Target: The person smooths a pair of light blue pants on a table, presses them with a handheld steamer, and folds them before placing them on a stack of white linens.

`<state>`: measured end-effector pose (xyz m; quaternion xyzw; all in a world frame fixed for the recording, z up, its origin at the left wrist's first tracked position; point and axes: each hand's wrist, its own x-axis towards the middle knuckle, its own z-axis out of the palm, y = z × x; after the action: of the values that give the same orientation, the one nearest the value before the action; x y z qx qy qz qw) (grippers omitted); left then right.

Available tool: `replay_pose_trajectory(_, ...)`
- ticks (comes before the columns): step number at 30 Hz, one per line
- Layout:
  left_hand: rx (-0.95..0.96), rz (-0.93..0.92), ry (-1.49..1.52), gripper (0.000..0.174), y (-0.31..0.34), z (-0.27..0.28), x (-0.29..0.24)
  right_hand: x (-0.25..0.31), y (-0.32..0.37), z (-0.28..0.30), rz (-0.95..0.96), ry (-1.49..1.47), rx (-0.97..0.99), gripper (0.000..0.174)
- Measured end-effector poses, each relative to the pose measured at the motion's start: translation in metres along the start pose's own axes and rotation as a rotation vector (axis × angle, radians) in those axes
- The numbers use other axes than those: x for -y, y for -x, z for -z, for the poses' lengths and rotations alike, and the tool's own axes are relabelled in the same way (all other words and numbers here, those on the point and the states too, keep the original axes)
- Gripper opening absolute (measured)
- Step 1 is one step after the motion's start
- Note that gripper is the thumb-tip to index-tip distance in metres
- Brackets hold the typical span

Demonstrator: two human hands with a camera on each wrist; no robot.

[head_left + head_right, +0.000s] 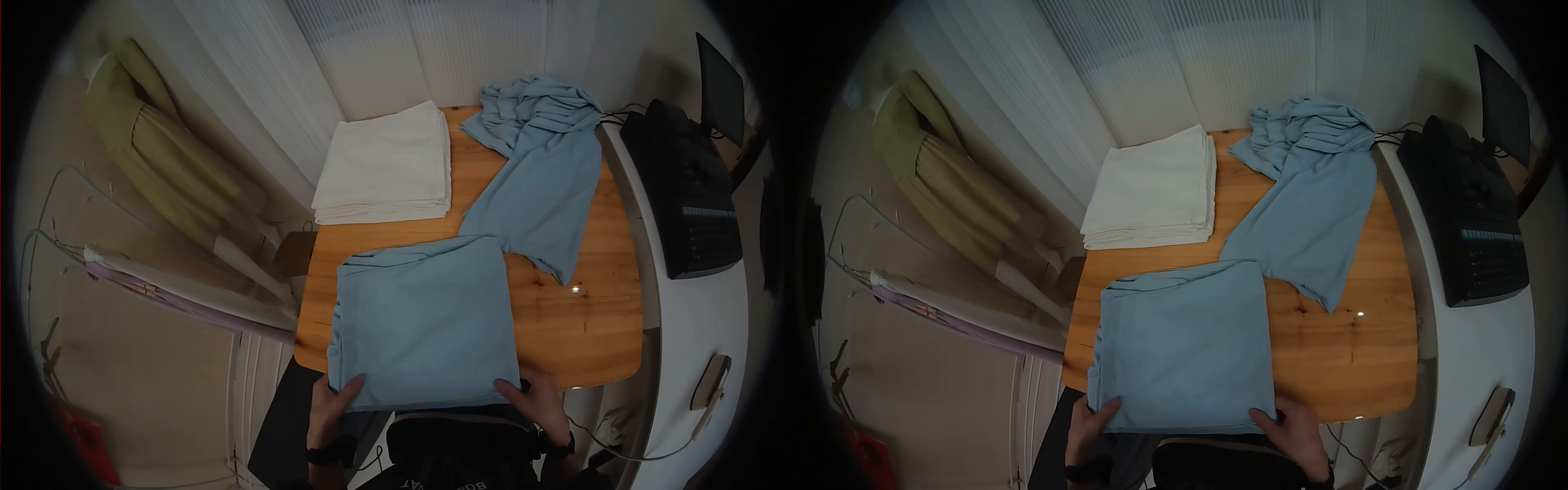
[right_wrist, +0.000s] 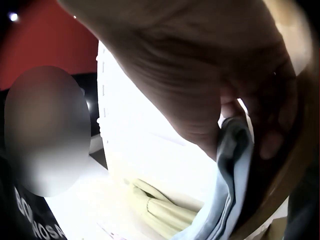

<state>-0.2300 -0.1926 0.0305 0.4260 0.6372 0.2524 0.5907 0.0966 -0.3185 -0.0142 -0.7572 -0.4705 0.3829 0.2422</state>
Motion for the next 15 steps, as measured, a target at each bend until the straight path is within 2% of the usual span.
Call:
replay_pose_trajectory(2,0.038,0.033,0.046,0.062,0.004,0.008,0.024,-0.007,0.010,-0.006,0.036,-0.545,-0.015,0.024)
replay_pose_trajectory(3,0.072,0.068,0.090,0.063,0.003,0.011,0.031,-0.003,0.012,-0.001,0.039,-0.543,-0.019,0.024)
replay_pose_trajectory(4,0.075,0.065,0.092,0.063,0.008,0.011,0.025,0.007,0.018,0.010,0.028,-0.719,-0.017,0.019)
replay_pose_trajectory(5,0.095,0.162,0.128,0.066,0.018,0.011,0.013,0.014,0.023,0.018,0.016,-0.895,-0.014,0.015)
replay_pose_trajectory(6,0.114,0.259,0.164,0.070,0.027,0.012,0.005,0.016,0.025,0.025,0.017,-0.891,-0.017,0.015)
replay_pose_trajectory(8,0.087,0.251,0.208,0.068,0.031,0.024,-0.001,0.016,0.028,0.039,-0.093,-0.996,0.009,0.015)
replay_pose_trajectory(9,0.057,0.245,0.248,0.067,0.033,0.032,-0.005,0.023,0.032,0.043,-0.088,-0.992,0.010,0.015)
replay_pose_trajectory(10,0.056,0.239,0.255,0.067,0.035,0.041,-0.015,0.034,0.036,0.045,-0.030,-0.986,-0.092,0.013)
replay_pose_trajectory(12,0.151,0.034,0.292,0.072,0.039,0.052,-0.048,0.052,0.038,0.054,0.036,-0.977,-0.192,0.012)
replay_pose_trajectory(14,0.054,-0.225,0.335,0.076,0.043,0.044,-0.085,0.079,0.024,0.079,0.147,-1.094,0.013,0.008)
replay_pose_trajectory(15,0.068,-0.298,0.342,0.072,0.034,0.043,-0.100,0.103,0.018,0.090,0.084,-1.109,0.023,0.009)
